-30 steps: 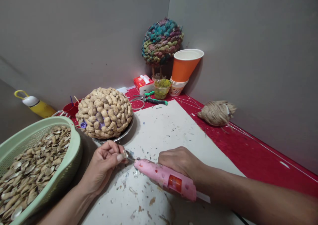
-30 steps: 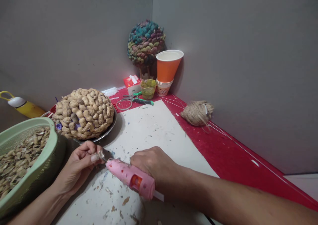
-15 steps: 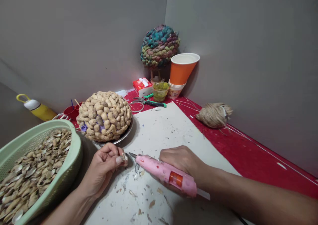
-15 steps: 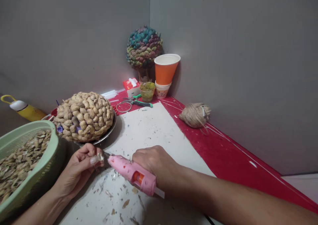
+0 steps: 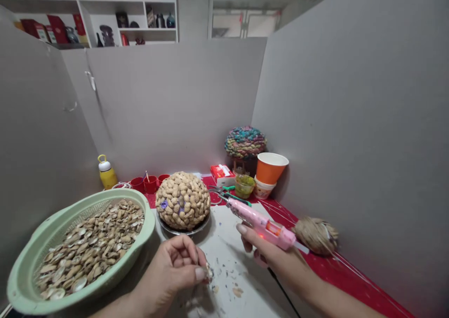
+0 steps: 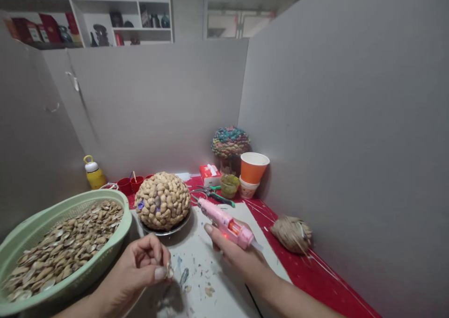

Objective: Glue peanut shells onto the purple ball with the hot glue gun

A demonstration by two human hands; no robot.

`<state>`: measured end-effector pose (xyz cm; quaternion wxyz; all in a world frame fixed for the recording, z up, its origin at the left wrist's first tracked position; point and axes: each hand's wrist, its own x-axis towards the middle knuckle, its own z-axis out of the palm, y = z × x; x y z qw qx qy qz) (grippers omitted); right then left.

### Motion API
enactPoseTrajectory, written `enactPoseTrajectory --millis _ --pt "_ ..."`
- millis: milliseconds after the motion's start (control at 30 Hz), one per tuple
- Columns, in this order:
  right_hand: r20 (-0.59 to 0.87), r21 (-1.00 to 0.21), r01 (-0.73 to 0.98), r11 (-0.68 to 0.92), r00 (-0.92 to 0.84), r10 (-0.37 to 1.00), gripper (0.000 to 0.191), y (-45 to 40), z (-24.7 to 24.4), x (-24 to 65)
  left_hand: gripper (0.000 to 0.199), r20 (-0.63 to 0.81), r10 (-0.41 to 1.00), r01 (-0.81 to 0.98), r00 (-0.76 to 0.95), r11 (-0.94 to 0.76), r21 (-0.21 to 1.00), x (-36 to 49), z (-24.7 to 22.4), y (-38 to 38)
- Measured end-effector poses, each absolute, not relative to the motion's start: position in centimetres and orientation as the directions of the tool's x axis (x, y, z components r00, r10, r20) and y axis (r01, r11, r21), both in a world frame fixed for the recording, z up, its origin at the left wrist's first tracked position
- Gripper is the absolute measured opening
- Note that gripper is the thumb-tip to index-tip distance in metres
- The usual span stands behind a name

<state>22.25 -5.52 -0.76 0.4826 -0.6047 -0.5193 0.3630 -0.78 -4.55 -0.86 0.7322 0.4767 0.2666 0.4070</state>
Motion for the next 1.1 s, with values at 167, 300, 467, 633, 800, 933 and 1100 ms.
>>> enactPoseTrajectory --millis 167,300,467,633,800,933,1100 --pt "0.248 -0.939 0.289 0.189 0.185 0.951 0.034 -1.5 2.8 20.5 0.026 0.075 0.890 -0.325 0.450 0.085 0.942 -3.2 3.3 -4.9" --pt "0.319 -0.939 0.196 0.283 0.190 0.929 0.039 2.2 3.7 18.1 0.022 0.093 0.956 -0.191 0.279 -0.040 0.981 -6.0 6.4 -4.0" --pt "0.366 -0.927 0.134 0.349 0.138 0.920 0.035 4.4 2.8 16.2 0.022 0.068 0.988 0.005 0.138 -0.069 0.998 -7.1 7.9 -0.8" --pt "0.357 -0.927 0.150 0.343 0.086 0.930 0.033 3.8 2.1 16.7 0.024 -0.046 0.996 0.072 0.078 0.040 0.997 -5.9 6.7 2.0" --pt "0.370 -0.919 0.176 0.353 0.071 0.926 0.034 4.0 1.2 17.2 0.022 -0.056 0.998 0.103 0.039 0.052 0.993 -5.0 6.1 3.1" --pt "0.456 -0.876 0.195 0.442 0.034 0.889 0.029 4.7 0.5 17.3 0.019 -0.013 1.000 0.161 0.010 0.011 0.987 -4.8 6.4 3.1" --pt "0.523 -0.837 0.183 0.515 -0.009 0.852 0.021 4.9 0.3 17.4 0.017 0.018 1.000 0.217 -0.020 -0.014 0.976 -4.7 6.3 3.0"
